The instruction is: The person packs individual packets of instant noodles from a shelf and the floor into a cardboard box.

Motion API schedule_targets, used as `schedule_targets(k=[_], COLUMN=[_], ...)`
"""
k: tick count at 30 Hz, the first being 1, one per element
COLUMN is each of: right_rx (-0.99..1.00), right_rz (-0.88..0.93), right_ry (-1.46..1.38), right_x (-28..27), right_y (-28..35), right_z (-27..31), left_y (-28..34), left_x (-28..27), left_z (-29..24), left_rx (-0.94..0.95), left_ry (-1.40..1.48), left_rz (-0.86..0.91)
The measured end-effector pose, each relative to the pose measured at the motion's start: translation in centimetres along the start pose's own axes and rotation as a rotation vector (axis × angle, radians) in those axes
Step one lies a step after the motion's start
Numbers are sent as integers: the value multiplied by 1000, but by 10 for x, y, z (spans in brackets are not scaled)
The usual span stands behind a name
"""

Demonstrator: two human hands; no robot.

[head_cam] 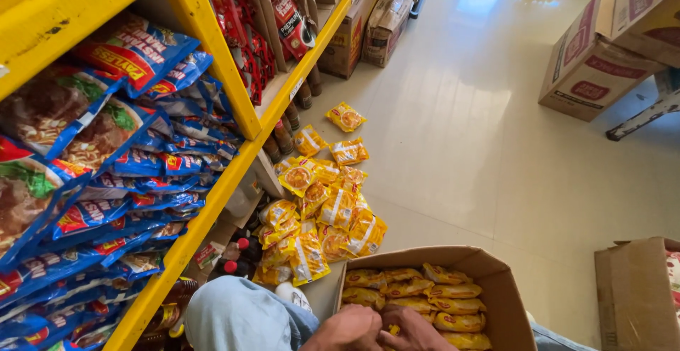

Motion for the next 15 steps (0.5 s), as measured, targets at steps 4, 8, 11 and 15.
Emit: schedule_targets(k=[4,8,11,15], right_rx=[-205,-280,-284,-158], right_rz=[-128,-274,-386,-456], right_ry=[4,-173,-239,-524], right_x=[-20,-56,-85,-125], right_y=[0,-1,-8,-25], right_z=[18,36,44,25], left_y=[0,-13,-4,-8], left_x=[-49,-74,-141,-217], left_z=[-31,-26,-46,-34], left_rx=[-53,27,78,215], left_ry=[99,146,234,324], left_rz=[40,-77,-183,-371])
Point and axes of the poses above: each hand's wrist, its own y-axis away from the middle knuckle, its own x-axis out of the palm, z = x × y, the point moved 10 cm from there along -y, towards the middle knuckle, and after that the axes turned 3 degrees about -x, right-handed, at the moved point
